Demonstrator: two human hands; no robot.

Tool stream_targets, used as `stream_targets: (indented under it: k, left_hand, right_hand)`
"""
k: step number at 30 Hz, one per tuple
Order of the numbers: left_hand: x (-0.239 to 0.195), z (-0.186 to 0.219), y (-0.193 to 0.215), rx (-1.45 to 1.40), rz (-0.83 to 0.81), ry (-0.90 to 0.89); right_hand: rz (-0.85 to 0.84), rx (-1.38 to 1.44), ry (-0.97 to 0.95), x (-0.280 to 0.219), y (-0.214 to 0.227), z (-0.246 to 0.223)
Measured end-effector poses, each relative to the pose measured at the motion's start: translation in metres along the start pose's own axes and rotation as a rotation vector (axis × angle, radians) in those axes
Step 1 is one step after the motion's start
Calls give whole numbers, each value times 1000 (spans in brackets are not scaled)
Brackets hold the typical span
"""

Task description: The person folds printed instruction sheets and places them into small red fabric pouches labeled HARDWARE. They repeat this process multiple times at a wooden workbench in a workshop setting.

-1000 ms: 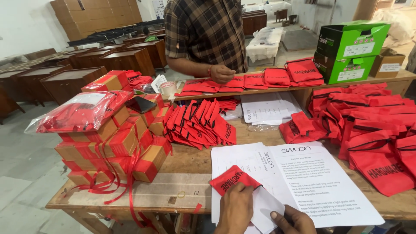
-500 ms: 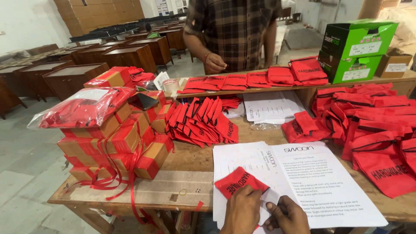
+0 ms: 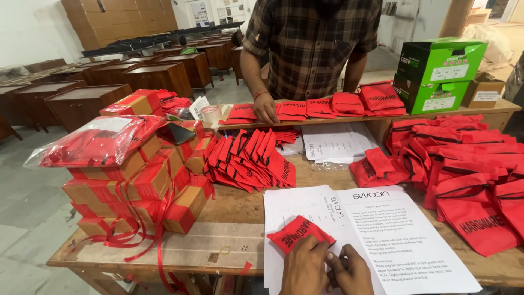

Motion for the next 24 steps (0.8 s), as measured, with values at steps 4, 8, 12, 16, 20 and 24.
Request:
stream_targets:
  k: [4, 8, 12, 16, 20, 24]
  left_hand:
    - [7, 3, 4, 16, -40, 13]
    - [6, -2, 2, 42, -86, 45]
    - [6, -6, 3, 42, -90, 76]
    - [3, -4, 8, 23, -69, 95]
    - [3, -5, 8, -28, -7, 70]
    - [4, -2, 12, -83, 44, 39]
  right_hand:
    - [13, 6, 96, 18, 1, 13]
    - [-24, 152, 64, 19, -6, 12]
    - [-113, 193, 109, 21, -8, 21]
    - [-156, 147, 175, 19, -6, 29]
    - [-95, -32, 131, -1, -17, -8]
    - [-58, -271, 82, -10, -22, -42]
Point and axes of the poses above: each hand's wrist, its own x-axis towards the middle knuckle, its own y-axis out of the back of the hand, z = x × y, the point moved 3 cm from there along x, towards the middle knuckle, and after that the axes turned 15 degrees about -z, right-handed, at the moved point
